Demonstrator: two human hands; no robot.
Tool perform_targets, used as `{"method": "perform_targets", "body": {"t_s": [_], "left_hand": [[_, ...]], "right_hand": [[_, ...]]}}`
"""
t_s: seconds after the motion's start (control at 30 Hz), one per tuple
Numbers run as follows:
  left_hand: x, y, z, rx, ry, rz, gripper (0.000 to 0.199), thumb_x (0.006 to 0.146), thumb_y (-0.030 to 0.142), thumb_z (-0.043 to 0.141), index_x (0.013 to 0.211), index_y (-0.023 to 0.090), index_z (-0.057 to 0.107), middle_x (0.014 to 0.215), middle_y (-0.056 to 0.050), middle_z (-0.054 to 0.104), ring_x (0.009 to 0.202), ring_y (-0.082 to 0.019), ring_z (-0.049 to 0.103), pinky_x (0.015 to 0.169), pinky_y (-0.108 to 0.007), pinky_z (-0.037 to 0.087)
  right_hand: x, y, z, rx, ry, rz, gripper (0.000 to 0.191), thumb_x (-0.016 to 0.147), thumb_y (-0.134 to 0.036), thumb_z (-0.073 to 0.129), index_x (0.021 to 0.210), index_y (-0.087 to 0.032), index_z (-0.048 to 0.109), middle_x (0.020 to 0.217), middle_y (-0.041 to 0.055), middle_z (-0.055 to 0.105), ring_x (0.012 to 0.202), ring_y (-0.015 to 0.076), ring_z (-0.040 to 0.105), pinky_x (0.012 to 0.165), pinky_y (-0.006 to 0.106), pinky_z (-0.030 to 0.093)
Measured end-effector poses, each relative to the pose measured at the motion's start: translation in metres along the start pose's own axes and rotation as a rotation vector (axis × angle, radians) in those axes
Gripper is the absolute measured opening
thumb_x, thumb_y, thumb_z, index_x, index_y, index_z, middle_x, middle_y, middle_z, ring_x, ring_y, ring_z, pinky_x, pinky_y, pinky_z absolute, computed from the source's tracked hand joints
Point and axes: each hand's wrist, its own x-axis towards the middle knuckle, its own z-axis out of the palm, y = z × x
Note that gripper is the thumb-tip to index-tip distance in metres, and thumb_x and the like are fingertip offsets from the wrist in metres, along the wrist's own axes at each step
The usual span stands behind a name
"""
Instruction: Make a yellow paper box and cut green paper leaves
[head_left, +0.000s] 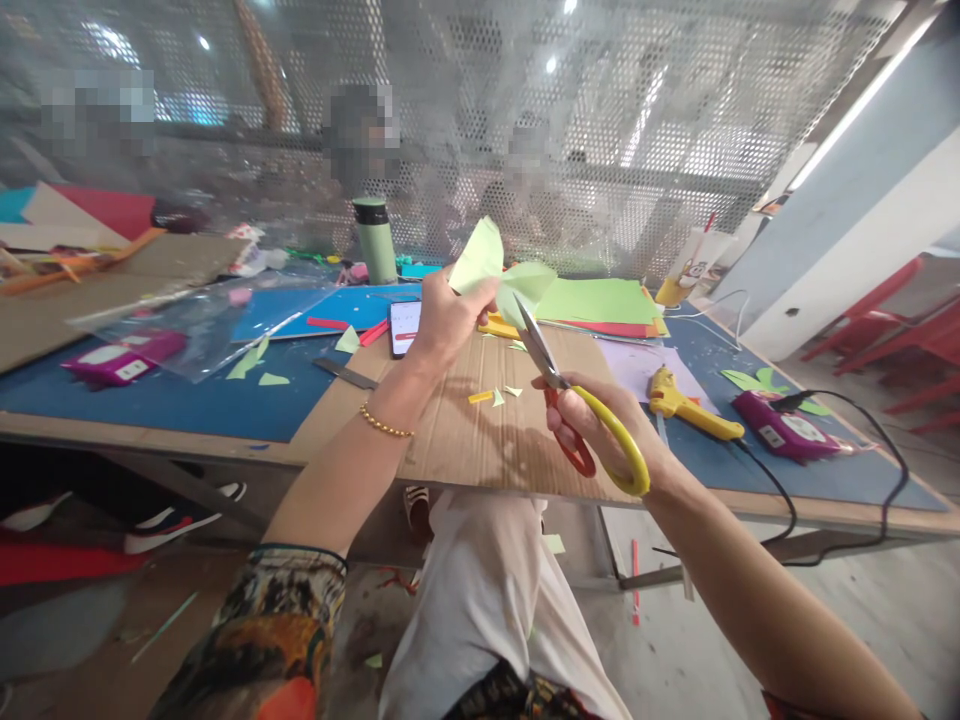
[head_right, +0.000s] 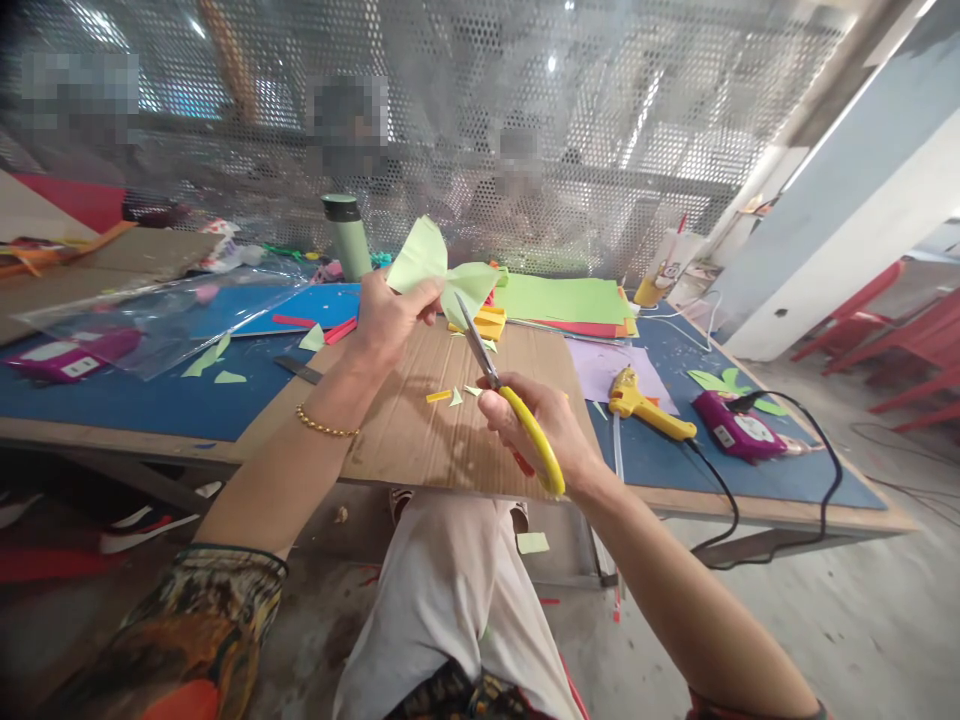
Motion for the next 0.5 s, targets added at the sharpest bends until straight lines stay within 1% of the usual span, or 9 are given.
{"method": "perform_targets", "body": {"t_s": [0.13,0.23,0.37,0.5], "left_hand": [[0.0012,-0.0013,0.0002,0.032,0.005,0.02,0.02,0.08,0.014,0.074,0.066,0.019,0.06,0.055,0.003,0.059,0.045,-0.008,0.05,0.046,-0.023,0.041],[0.0018,-0.0026,0.0002,0.033,0.007,0.017,0.016,0.08,0.014,0.073,0.067,0.019,0.063,0.056,0.003,0.061,0.045,-0.008,0.051,0.045,-0.023,0.041],[0.0014,-0.0029,-0.0003,0.042,0.007,0.026,0.02,0.079,0.016,0.076,0.066,0.02,0.061,0.055,0.003,0.06,0.045,-0.008,0.051,0.046,-0.022,0.042],[0.0006,-0.0008,-0.0003,0.043,-0.002,0.018,0.021,0.08,0.014,0.075,0.065,0.019,0.061,0.055,0.002,0.061,0.046,-0.008,0.051,0.047,-0.022,0.042]], "right_hand": [[-0.0003,-0.0008,0.0002,-0.033,-0.002,0.001,0.099,0.076,-0.101,0.065,0.118,-0.013,0.074,0.068,-0.0021,0.056,0.045,0.0094,0.048,0.036,0.023,0.037],[-0.0005,-0.0013,0.0003,-0.025,0.003,0.004,0.1,0.074,-0.102,0.065,0.118,-0.013,0.074,0.067,-0.0026,0.055,0.046,0.0096,0.048,0.037,0.022,0.038],[0.0002,-0.0003,0.0006,-0.003,0.003,0.012,0.102,0.072,-0.103,0.067,0.118,-0.013,0.074,0.066,-0.0028,0.055,0.046,0.0098,0.048,0.036,0.023,0.038],[0.0015,0.0026,0.0015,0.022,0.012,0.018,0.101,0.072,-0.102,0.068,0.119,-0.012,0.075,0.065,-0.004,0.054,0.043,0.0091,0.046,0.035,0.023,0.037]]}}
